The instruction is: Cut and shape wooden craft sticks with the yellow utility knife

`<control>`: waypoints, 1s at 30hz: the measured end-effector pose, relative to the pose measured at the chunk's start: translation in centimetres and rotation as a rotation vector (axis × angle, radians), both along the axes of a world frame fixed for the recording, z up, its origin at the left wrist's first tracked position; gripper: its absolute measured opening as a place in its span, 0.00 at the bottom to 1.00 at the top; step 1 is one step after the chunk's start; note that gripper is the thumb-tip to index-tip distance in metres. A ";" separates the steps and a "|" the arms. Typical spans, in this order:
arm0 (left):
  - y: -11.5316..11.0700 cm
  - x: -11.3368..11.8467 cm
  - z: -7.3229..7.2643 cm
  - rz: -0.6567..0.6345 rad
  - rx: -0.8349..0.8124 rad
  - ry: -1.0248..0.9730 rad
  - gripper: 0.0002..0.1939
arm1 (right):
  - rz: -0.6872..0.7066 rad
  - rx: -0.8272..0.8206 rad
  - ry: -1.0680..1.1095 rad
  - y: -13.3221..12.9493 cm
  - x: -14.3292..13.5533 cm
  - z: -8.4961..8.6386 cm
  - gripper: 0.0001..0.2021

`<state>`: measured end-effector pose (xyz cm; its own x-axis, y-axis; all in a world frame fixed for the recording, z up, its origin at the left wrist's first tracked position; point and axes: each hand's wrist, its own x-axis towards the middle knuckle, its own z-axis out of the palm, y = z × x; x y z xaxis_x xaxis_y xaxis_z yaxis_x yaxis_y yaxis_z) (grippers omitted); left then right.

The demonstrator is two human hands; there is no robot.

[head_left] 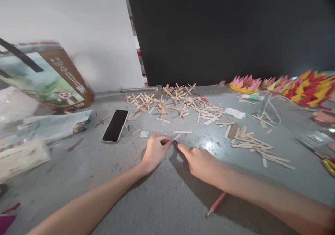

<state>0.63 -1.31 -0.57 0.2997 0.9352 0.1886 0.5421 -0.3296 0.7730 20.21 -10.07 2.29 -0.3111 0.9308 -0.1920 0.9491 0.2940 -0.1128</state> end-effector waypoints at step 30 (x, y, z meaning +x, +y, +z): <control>0.1 0.0 0.0 -0.028 0.057 0.017 0.07 | -0.036 -0.003 0.005 0.4 -0.1 0.4 0.40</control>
